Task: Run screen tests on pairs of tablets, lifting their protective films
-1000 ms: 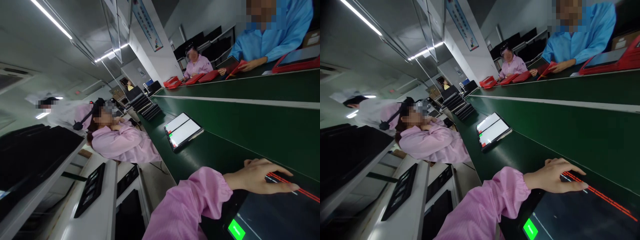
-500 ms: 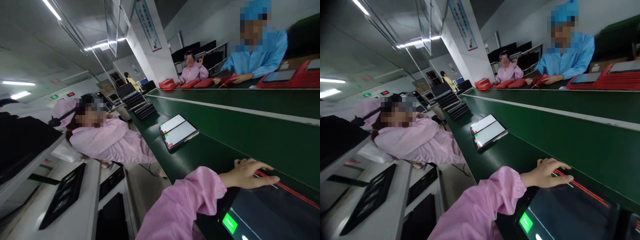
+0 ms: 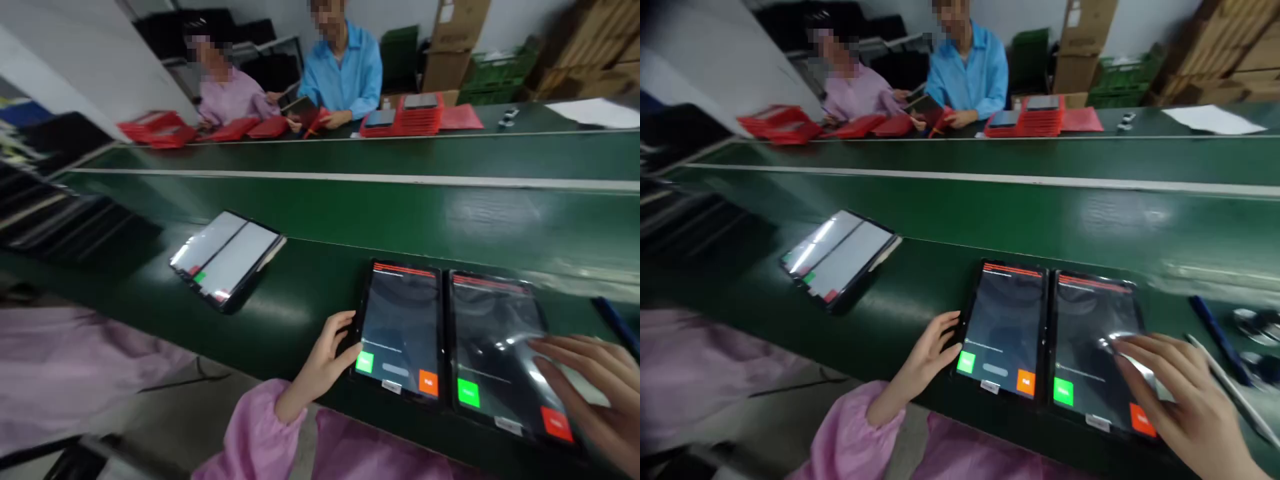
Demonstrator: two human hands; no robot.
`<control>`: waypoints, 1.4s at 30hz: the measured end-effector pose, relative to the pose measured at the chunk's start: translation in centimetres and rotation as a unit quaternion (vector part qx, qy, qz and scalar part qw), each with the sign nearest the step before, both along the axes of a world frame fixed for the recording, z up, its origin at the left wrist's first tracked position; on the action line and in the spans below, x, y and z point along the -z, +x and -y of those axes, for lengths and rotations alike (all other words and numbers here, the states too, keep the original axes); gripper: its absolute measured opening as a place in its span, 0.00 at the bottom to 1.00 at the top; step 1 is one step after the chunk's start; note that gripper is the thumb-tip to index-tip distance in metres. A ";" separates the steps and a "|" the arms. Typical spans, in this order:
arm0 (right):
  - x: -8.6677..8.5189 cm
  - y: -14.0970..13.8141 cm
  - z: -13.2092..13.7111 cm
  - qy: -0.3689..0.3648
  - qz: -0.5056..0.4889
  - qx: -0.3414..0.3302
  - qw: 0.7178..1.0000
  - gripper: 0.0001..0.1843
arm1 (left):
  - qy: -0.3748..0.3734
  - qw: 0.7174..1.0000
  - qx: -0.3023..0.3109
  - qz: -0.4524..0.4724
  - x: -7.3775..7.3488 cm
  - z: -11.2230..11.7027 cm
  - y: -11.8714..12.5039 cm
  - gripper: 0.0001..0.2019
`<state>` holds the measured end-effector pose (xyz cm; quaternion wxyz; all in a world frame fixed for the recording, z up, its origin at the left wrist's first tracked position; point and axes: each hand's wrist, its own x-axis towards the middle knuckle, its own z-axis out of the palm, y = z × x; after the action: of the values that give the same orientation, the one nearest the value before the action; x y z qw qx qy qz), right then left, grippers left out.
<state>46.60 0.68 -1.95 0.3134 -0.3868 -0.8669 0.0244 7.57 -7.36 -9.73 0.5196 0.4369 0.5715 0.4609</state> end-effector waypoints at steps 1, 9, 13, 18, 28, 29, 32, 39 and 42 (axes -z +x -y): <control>-0.4 -0.5 0.3 0.007 0.007 -0.018 1.000 0.12 | 0.002 1.000 -0.005 -0.006 0.5 0.4 0.0 0.29; 1.0 -2.5 4.1 -0.058 0.000 -0.051 0.997 0.11 | -0.008 0.997 -0.025 -0.068 2.2 1.2 0.2 0.33; 1.8 -3.2 6.3 -0.048 0.070 -0.057 0.995 0.14 | -0.006 0.997 0.001 -0.072 2.1 0.8 -1.3 0.33; 0.5 -3.9 4.7 0.016 0.151 -0.063 0.986 0.17 | 0.096 0.968 0.028 -0.232 -0.2 -4.3 -2.8 0.25; 3.1 -5.3 -8.4 -0.037 0.134 0.085 0.987 0.20 | 0.212 0.819 0.147 -0.512 -2.9 -15.0 1.7 0.17; 3.3 -5.2 -8.2 -0.036 0.131 0.079 0.988 0.20 | 0.216 0.814 0.151 -0.518 -2.7 -14.4 1.6 0.16; 3.3 -4.6 -6.2 -0.034 0.120 0.038 0.991 0.20 | 0.243 0.799 0.166 -0.524 -2.3 -11.9 0.6 0.13; 3.4 -4.1 -6.5 -0.013 0.116 0.076 0.990 0.19 | 0.250 0.786 0.111 -0.555 -2.5 -12.4 -0.1 0.15; 4.3 -4.5 -7.7 -0.022 0.129 0.084 0.988 0.18 | 0.250 0.772 0.121 -0.572 -2.0 -13.2 0.5 0.14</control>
<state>42.10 8.33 -6.24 0.1911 -0.4654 -0.8636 -0.0327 8.04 5.87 -7.77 0.0214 0.7999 0.5703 0.1858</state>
